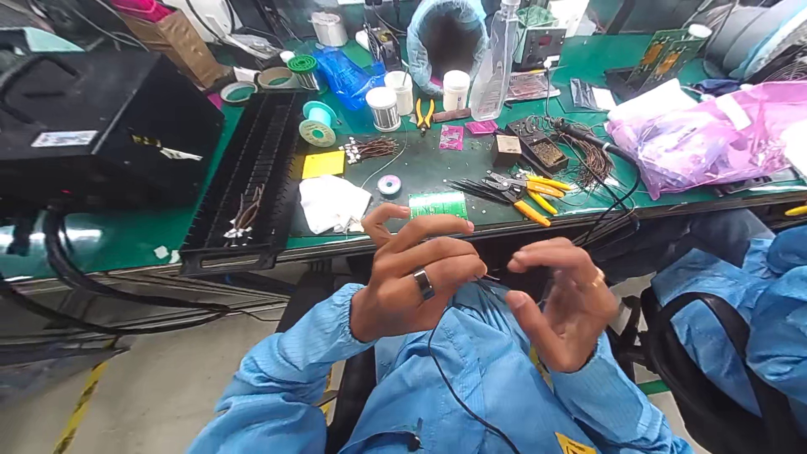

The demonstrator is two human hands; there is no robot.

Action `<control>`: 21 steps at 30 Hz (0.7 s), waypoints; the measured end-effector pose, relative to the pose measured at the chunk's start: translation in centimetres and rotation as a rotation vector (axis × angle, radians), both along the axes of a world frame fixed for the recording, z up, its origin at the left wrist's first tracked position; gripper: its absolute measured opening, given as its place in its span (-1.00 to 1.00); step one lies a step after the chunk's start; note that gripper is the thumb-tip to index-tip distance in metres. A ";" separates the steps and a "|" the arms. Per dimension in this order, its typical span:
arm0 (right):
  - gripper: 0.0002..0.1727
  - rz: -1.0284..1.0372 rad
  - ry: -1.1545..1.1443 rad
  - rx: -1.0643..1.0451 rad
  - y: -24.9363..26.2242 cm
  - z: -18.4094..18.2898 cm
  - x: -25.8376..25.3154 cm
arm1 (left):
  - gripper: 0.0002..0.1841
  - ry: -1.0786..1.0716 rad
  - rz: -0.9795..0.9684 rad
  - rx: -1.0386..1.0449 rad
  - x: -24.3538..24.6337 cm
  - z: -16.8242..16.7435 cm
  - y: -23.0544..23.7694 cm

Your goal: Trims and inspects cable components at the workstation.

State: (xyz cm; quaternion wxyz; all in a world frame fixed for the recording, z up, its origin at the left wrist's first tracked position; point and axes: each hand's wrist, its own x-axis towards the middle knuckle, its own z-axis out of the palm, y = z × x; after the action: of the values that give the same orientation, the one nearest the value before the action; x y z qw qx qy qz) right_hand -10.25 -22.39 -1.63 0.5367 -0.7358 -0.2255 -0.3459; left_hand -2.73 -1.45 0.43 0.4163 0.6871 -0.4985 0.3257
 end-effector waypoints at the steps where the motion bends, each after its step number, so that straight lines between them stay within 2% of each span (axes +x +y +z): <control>1: -0.67 -0.144 -0.094 -0.122 -0.1 0.3 -0.3 | -0.92 0.029 -0.020 -0.012 0.0 0.0 0.0; 4: -0.72 -0.417 -0.272 -0.332 0.2 0.6 -0.7 | -0.90 0.108 -0.080 -0.018 -0.1 -0.1 0.0; 14: -0.88 -0.387 -0.372 -0.371 0.4 -0.1 -0.4 | -0.88 0.204 -0.126 0.030 -0.4 -0.3 -0.4; 16: -0.93 -0.267 -0.215 -0.232 0.8 -0.2 -0.3 | -0.89 0.170 -0.114 0.042 -0.1 -0.3 -0.4; 17: -0.95 -0.129 -0.067 -0.081 1.1 -0.3 -0.2 | -0.91 0.132 -0.104 0.053 0.0 -0.4 -0.4; 20: -0.92 0.435 0.497 0.574 1.5 -0.8 0.1 | -0.87 -0.070 -0.020 0.095 0.4 -0.7 -0.3; 21: -0.90 0.567 0.624 0.706 1.3 -0.9 0.3 | -0.85 -0.131 0.010 0.100 0.5 -0.9 -0.2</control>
State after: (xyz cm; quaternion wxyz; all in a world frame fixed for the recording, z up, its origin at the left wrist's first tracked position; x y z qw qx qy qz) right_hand -9.97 -21.09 -2.53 0.8645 -0.4891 -0.1155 -0.0078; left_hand -2.24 -1.65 -0.45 0.3461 0.6867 -0.5371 0.3467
